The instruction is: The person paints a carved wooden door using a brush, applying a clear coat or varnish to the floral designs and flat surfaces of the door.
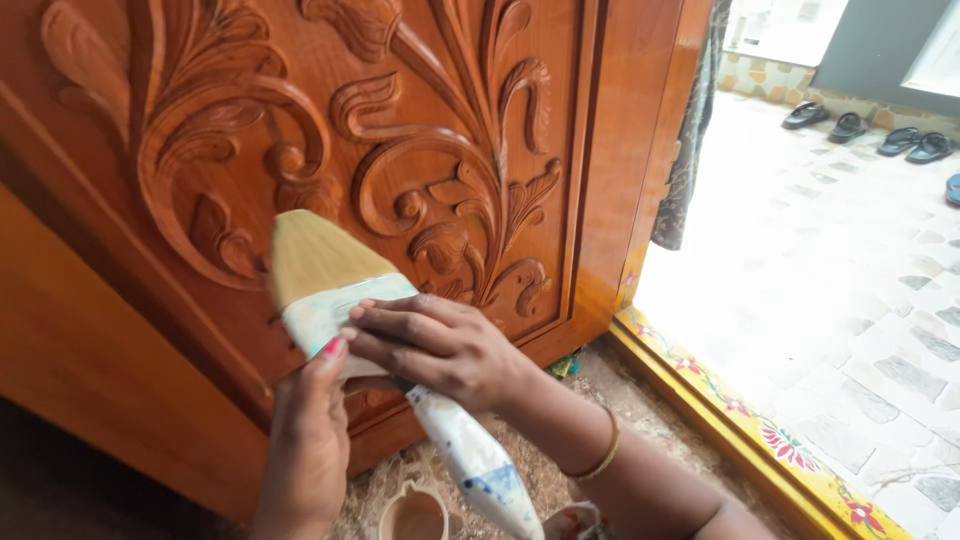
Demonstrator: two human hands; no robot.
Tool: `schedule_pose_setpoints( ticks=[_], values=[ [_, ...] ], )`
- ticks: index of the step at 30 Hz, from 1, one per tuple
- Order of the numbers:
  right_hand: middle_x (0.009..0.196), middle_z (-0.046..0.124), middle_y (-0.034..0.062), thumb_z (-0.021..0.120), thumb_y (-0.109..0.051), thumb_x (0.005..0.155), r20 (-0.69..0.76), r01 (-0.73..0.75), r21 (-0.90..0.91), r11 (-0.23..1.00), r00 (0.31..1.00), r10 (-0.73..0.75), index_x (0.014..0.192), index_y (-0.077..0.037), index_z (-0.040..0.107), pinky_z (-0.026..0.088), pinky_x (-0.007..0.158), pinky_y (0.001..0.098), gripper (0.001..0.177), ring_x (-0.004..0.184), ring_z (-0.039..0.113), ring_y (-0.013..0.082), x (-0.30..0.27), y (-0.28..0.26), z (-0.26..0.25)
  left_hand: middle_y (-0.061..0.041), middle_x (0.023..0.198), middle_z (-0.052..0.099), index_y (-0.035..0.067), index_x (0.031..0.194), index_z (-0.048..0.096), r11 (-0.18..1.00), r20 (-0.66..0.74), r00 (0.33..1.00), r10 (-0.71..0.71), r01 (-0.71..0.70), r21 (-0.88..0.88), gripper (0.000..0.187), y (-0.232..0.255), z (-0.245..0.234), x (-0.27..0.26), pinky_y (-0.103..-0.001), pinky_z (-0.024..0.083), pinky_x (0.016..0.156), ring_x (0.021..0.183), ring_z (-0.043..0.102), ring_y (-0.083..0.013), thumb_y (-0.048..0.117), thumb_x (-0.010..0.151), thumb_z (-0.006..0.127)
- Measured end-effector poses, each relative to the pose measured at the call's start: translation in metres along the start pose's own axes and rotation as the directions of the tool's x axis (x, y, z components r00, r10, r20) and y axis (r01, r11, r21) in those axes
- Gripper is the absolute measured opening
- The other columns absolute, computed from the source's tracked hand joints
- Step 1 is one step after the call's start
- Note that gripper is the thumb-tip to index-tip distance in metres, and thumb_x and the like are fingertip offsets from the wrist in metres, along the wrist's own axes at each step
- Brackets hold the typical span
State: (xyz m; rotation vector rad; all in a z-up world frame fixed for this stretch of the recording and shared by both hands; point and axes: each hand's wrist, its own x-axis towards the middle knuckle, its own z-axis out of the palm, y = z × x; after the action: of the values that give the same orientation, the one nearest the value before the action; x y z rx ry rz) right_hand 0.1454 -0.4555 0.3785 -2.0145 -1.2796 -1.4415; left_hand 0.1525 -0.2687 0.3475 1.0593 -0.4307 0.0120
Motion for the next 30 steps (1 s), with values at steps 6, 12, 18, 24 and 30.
schedule_pose_setpoints(
  ticks=[6,12,18,24,30],
  values=[
    [0.128,0.066,0.0072,0.067,-0.023,0.098,0.023,-0.183,-0.091,0.979,0.982,0.186,0.140,-0.010,0.065,0.053,0.097,0.0367,0.044,0.118,0.065,0.0229,0.004,-0.003,0.009,-0.008,0.110,0.072,-0.008,0.115,0.066,0.967,-0.096,0.994,0.061,-0.035,0.251,0.042,-0.003,-0.004,-0.002,-0.027,0.048,0.093,0.105,0.062,-0.0109,0.028,0.103,0.047],
    [0.119,0.067,0.0100,0.069,-0.026,0.091,-0.011,-0.209,-0.068,0.975,0.978,0.209,0.134,-0.004,0.065,0.055,0.092,0.0394,0.049,0.106,0.066,0.0252,0.022,0.003,0.025,-0.015,0.107,0.076,-0.009,0.118,0.067,0.821,-0.008,0.985,0.171,-0.138,0.555,0.049,0.019,-0.018,-0.001,-0.035,0.051,0.092,0.099,0.063,-0.0187,0.034,0.106,0.046],
    [0.109,0.069,0.0090,0.074,-0.025,0.089,-0.036,-0.105,-0.093,0.990,0.994,0.102,0.129,0.000,0.069,0.059,0.088,0.0366,0.047,0.101,0.071,0.0225,0.041,0.012,0.049,-0.013,0.116,0.075,-0.006,0.125,0.063,0.816,0.014,0.969,0.245,-0.214,0.536,0.052,0.050,-0.014,0.003,-0.032,0.049,0.096,0.107,0.067,-0.0194,0.038,0.107,0.042],
    [0.099,0.071,0.0080,0.084,-0.031,0.081,-0.143,-0.134,-0.076,0.988,0.982,0.122,0.121,0.000,0.073,0.059,0.071,0.0311,0.051,0.086,0.072,0.0180,0.055,0.030,0.060,-0.018,0.091,0.055,0.005,0.149,0.065,0.869,0.006,0.999,0.032,-0.031,0.493,0.064,0.060,-0.048,0.013,-0.036,0.045,0.081,0.083,0.044,-0.0205,0.049,0.112,0.037],
    [0.093,0.069,0.0113,0.094,-0.019,0.086,-0.348,-0.290,-0.154,0.945,0.911,0.223,0.109,0.001,0.073,0.057,0.068,0.0304,0.037,0.080,0.070,0.0182,0.061,0.055,0.052,-0.019,0.130,0.072,-0.004,0.129,0.067,0.752,0.041,0.941,0.337,-0.295,0.589,0.070,0.083,-0.081,0.028,-0.039,0.036,0.117,0.133,0.060,-0.0253,0.053,0.109,0.032]
  ],
)
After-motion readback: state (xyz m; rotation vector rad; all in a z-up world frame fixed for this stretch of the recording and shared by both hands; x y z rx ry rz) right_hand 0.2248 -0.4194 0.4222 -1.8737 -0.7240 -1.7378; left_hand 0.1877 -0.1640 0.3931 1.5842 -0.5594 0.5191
